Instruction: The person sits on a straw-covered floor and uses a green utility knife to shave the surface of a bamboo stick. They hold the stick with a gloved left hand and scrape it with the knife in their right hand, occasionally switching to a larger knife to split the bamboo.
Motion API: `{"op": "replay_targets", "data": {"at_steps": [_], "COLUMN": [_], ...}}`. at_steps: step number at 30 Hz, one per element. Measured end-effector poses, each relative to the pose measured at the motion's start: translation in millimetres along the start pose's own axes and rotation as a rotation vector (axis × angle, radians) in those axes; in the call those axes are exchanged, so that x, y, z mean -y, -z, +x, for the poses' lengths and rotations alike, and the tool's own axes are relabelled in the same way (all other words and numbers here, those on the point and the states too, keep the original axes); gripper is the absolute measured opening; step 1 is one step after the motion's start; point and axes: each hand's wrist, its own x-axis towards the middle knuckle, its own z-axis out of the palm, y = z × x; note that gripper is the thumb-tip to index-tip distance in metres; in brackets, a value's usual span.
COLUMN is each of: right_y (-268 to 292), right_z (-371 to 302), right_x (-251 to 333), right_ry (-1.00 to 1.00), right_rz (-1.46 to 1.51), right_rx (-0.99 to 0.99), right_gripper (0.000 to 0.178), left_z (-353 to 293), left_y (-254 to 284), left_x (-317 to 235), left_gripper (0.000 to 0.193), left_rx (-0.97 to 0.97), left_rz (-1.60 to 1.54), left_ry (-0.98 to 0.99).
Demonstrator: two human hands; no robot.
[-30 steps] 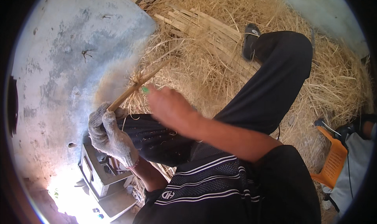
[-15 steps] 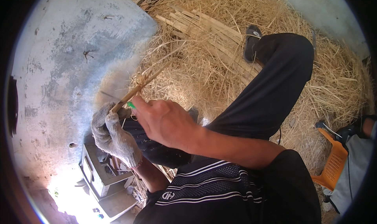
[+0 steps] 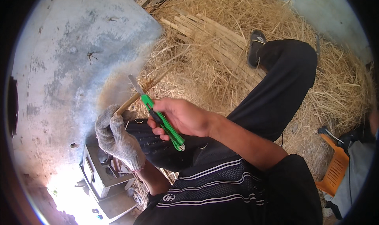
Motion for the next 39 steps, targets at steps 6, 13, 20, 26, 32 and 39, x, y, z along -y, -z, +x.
{"op": "replay_targets", "data": {"at_steps": [6, 13, 20, 26, 32, 39], "right_y": [-9.8, -29.9, -34.4, -28.0, -4.5, -38.6], "right_z": [-17.4, -28.8, -27.8, -18.7, -9.5, -19.9], "right_x": [4.7, -27.1, -35.9, -30.6, -30.1, -33.0], "right_ry": [0.132, 0.765, 0.707, 0.641, 0.363, 0.768], "right_rz": [-0.577, -1.532, -1.764, -1.840, -2.019, -1.822], "right_rx": [-0.143, -0.273, -0.444, -0.502, -0.695, -0.427], "right_gripper": [0.053, 0.058, 0.045, 0.038, 0.028, 0.028], "left_z": [-0.1, -1.9, -2.4, 0.0, 0.5, 5.3], "left_y": [1.0, 1.6, 8.8, 9.9, 9.2, 13.6], "left_x": [-4.6, -1.2, -1.9, -0.9, 4.4, 6.0], "left_gripper": [0.012, 0.017, 0.018, 0.018, 0.018, 0.024], "left_rx": [-0.029, 0.000, 0.037, 0.045, 0.055, 0.108], "left_rz": [-0.052, 0.025, 0.018, 0.093, 0.098, 0.135], "left_ry": [0.066, -0.053, -0.026, -0.060, -0.077, -0.159]}}
